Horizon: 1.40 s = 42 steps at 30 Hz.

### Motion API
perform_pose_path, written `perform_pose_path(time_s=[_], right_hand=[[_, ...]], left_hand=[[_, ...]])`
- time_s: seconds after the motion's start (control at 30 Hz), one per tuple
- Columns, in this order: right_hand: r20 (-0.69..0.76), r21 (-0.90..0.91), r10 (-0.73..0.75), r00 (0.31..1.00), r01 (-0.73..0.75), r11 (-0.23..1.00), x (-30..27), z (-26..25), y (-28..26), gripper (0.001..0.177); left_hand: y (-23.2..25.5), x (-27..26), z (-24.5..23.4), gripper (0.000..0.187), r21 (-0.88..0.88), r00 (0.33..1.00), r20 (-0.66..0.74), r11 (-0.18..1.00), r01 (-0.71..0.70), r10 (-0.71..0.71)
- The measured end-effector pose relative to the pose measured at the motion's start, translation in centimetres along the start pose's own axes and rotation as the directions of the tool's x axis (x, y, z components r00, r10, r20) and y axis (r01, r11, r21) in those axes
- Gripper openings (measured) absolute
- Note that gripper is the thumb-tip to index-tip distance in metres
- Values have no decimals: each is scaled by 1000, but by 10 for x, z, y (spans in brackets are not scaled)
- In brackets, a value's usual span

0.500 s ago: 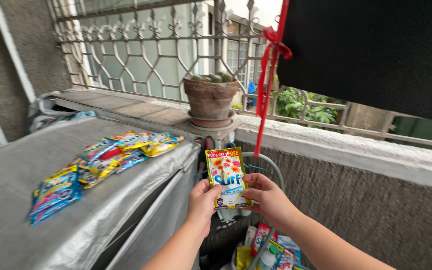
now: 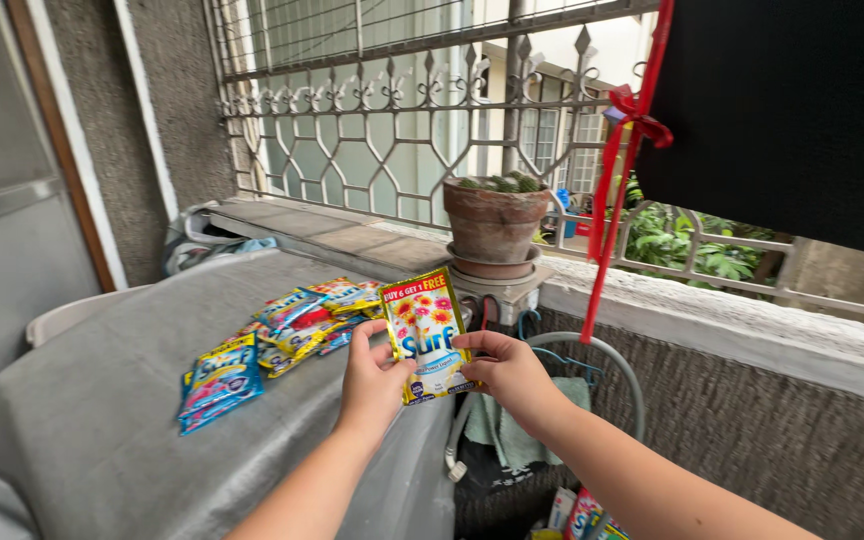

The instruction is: The person repeatedly picks up packets of laundry detergent and a bottle of liquid detergent from a white plastic shelf and places them on top of a washing machine. The person handles the items one at a time, moving them between the shelf and the machine surface.

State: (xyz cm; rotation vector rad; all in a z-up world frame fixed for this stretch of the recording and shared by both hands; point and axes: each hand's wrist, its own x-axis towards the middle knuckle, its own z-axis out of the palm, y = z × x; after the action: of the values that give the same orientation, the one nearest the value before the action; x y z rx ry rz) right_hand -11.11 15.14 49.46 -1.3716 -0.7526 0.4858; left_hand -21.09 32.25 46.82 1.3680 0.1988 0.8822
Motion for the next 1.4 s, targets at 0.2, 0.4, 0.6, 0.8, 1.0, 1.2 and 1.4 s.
perform_pose_path(time_s=[0.2, 0.4, 0.6, 0.8, 1.0, 1.2, 1.4], right_hand=[[96, -49, -56, 994, 60, 997, 22, 29, 2, 42], [65, -132, -104, 992, 112, 985, 45, 55, -1, 33], [143, -134, -173, 974, 192, 972, 74, 88, 0, 31], [131, -175, -150, 980, 172, 969, 102, 119, 10, 31], [164, -154, -144, 976, 169, 973, 125, 152, 24, 33], [207, -205, -167, 964, 209, 956, 133, 179, 29, 34], [220, -484, -234, 947, 315, 816, 148, 193, 29, 38]], left_hand=[[-2, 23, -47, 36, 137, 991, 41, 982, -131, 127], [2, 45, -87, 41, 153, 963, 78, 952, -266, 256], [26, 46, -120, 45, 476, 949, -6, 836, -274, 314], [40, 46, -149, 46, 640, 925, -64, 727, -249, 374], [41, 49, -178, 47, 741, 912, -145, 652, -158, 384], [38, 54, -200, 51, 905, 875, -129, 415, -89, 467], [33, 61, -214, 62, 940, 866, -86, 328, -93, 493]])
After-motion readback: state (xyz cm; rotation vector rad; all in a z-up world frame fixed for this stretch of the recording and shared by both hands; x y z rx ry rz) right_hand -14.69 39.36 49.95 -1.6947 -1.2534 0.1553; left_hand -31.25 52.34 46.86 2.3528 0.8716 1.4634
